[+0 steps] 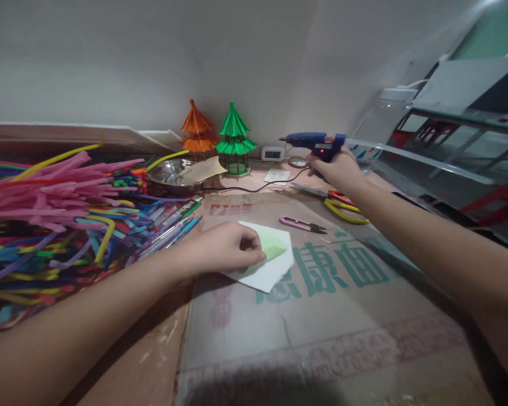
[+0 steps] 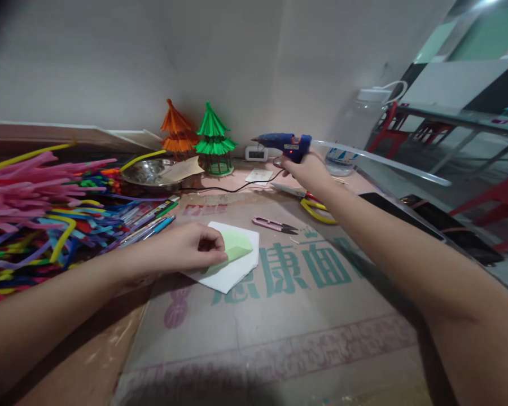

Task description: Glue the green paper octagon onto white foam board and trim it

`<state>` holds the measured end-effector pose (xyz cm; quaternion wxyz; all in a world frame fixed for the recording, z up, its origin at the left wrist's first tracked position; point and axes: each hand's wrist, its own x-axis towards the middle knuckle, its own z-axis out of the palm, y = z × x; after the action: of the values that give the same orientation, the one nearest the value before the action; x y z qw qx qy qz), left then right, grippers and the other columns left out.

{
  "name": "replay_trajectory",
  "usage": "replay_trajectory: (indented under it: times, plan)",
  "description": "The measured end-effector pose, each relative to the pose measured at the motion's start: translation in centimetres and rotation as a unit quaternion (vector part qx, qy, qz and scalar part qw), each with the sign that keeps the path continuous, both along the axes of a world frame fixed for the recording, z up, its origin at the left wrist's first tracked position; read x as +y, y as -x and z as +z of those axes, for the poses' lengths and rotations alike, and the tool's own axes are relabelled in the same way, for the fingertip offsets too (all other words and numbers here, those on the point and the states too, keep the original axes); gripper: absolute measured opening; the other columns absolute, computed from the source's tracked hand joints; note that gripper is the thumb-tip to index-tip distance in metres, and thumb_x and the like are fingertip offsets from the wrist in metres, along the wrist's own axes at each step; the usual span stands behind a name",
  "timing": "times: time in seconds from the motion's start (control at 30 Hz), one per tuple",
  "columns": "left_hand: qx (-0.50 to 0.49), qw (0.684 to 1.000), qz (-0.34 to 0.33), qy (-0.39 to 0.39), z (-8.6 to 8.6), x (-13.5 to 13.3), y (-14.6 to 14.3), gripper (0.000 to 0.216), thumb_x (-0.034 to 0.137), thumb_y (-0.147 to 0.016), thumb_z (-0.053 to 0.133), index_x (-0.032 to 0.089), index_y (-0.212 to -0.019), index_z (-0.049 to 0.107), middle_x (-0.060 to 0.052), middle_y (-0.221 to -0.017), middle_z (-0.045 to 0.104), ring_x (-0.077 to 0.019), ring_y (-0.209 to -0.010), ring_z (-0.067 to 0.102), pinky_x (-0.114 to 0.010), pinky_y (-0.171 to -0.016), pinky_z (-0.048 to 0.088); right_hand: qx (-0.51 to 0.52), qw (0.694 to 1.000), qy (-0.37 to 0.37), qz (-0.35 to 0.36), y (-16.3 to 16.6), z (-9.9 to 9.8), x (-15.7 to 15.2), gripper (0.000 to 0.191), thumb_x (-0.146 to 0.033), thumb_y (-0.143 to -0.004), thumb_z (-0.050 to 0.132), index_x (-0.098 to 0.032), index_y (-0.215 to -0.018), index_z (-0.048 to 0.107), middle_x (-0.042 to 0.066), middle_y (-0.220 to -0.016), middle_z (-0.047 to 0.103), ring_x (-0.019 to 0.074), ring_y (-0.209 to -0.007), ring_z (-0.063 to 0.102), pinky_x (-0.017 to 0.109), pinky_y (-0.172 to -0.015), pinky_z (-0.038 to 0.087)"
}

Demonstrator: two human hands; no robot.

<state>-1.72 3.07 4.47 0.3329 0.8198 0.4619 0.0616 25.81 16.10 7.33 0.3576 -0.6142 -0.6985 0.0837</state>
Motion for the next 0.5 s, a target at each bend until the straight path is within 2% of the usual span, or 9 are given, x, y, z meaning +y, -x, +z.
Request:
replay_trajectory:
  times: [0.1, 0.23, 0.37, 0.43, 0.5]
  plan:
    - [0.020, 0.999, -0.008, -0.046, 0.2, 0.0, 0.3, 0.032, 0.048, -0.089, 0.056, 0.020, -0.080, 0.069, 0.000, -0.075, 0.068, -0.0155, -0.067, 0.059, -0.025, -0.057, 0.034, 0.090, 0.987, -0.022, 0.133, 0.4, 0.4, -5.0, 0.025, -0.042, -0.091, 0.063, -0.019, -0.090, 0.069, 0.004, -0.075, 0.070, 0.0169, -0.062, 0.065, 0.032, -0.067, 0.056]
    - [0.038, 0.998, -0.005, -0.043, 0.3, 0.1, 1.0, 0.034, 0.050, -0.090, 0.056, 0.019, -0.084, 0.069, -0.001, -0.077, 0.069, -0.0167, -0.068, 0.060, -0.025, -0.057, 0.035, 0.092, 0.966, 0.081, 0.226, 0.7, -0.3, -10.0, 0.031, -0.051, -0.091, 0.064, -0.021, -0.096, 0.070, -0.001, -0.059, 0.062, 0.0164, -0.050, 0.061, 0.032, -0.059, 0.054]
    - [-0.019, 0.999, 0.017, -0.025, -0.3, 0.3, 1.7, 0.036, 0.052, -0.092, 0.056, 0.018, -0.086, 0.069, -0.002, -0.081, 0.070, -0.0172, -0.073, 0.062, -0.025, -0.062, 0.040, 0.081, 0.930, 0.184, 0.308, 0.4, -1.6, -12.3, 0.037, -0.055, -0.093, 0.060, -0.020, -0.099, 0.070, 0.001, -0.061, 0.065, 0.0165, -0.052, 0.062, 0.031, -0.053, 0.051]
    - [-0.039, 0.999, 0.013, -0.021, -0.4, 0.4, 2.1, 0.037, 0.052, -0.092, 0.056, 0.018, -0.086, 0.070, -0.001, -0.081, 0.070, -0.0165, -0.074, 0.061, -0.024, -0.063, 0.041, 0.090, 0.917, 0.191, 0.340, 0.3, -2.2, -12.9, 0.034, -0.053, -0.093, 0.062, -0.020, -0.098, 0.068, 0.004, -0.075, 0.070, 0.0147, -0.053, 0.063, 0.030, -0.052, 0.051]
    - [-0.041, 0.999, -0.002, -0.020, -0.5, 0.5, 2.3, 0.036, 0.050, -0.092, 0.056, 0.018, -0.089, 0.072, -0.001, -0.082, 0.070, -0.0161, -0.074, 0.061, -0.024, -0.065, 0.042, 0.094, 0.915, 0.161, 0.357, 0.3, -2.6, -13.4, 0.033, -0.054, -0.088, 0.067, -0.021, -0.090, 0.065, 0.004, -0.079, 0.071, 0.0144, -0.053, 0.062, 0.029, -0.049, 0.049]
